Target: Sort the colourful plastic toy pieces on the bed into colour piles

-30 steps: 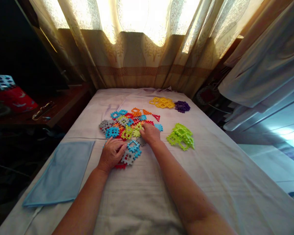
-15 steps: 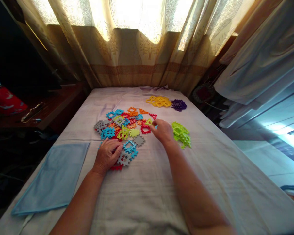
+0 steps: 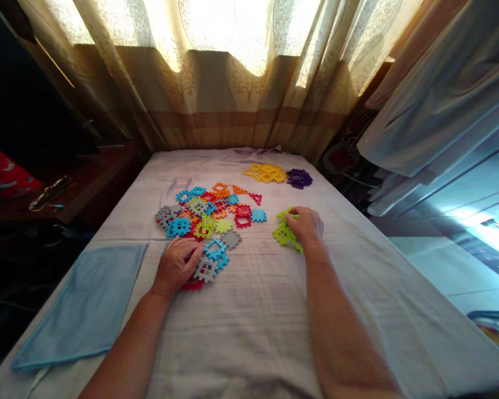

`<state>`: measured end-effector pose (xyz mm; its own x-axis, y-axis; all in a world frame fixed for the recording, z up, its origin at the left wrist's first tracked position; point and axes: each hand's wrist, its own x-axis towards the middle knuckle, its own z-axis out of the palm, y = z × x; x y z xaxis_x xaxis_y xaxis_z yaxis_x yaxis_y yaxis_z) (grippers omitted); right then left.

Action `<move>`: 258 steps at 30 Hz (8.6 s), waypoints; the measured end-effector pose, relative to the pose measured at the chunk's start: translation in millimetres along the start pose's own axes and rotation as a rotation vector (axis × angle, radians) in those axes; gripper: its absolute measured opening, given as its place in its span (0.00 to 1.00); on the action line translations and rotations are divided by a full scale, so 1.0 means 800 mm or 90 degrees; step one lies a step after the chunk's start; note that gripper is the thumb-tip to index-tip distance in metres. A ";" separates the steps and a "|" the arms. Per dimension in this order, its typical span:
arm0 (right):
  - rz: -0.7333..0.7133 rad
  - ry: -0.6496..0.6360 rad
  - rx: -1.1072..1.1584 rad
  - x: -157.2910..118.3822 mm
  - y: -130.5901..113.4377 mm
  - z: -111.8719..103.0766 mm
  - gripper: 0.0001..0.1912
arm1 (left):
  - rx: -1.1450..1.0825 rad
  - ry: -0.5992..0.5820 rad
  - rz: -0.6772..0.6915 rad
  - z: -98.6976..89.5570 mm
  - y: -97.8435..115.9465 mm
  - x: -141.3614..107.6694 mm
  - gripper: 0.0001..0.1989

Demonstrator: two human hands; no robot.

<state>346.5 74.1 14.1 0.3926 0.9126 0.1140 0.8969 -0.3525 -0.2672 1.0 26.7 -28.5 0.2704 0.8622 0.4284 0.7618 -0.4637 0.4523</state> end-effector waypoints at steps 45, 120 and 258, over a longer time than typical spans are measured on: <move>-0.371 -0.137 -0.008 -0.073 -0.167 0.048 0.16 | 0.010 -0.006 0.002 0.000 0.001 0.001 0.17; -0.217 -0.169 0.334 -0.043 -0.197 0.054 0.13 | -0.006 -0.006 -0.026 0.003 -0.002 0.000 0.17; -0.086 0.141 0.059 -0.008 0.033 0.003 0.21 | -0.021 0.070 0.022 0.000 0.000 0.005 0.17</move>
<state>367.4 59.7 3.8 0.3149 0.8791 0.3578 0.9255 -0.2007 -0.3213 2.4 30.2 -26.7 0.2287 0.8189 0.5263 0.7327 -0.5008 0.4608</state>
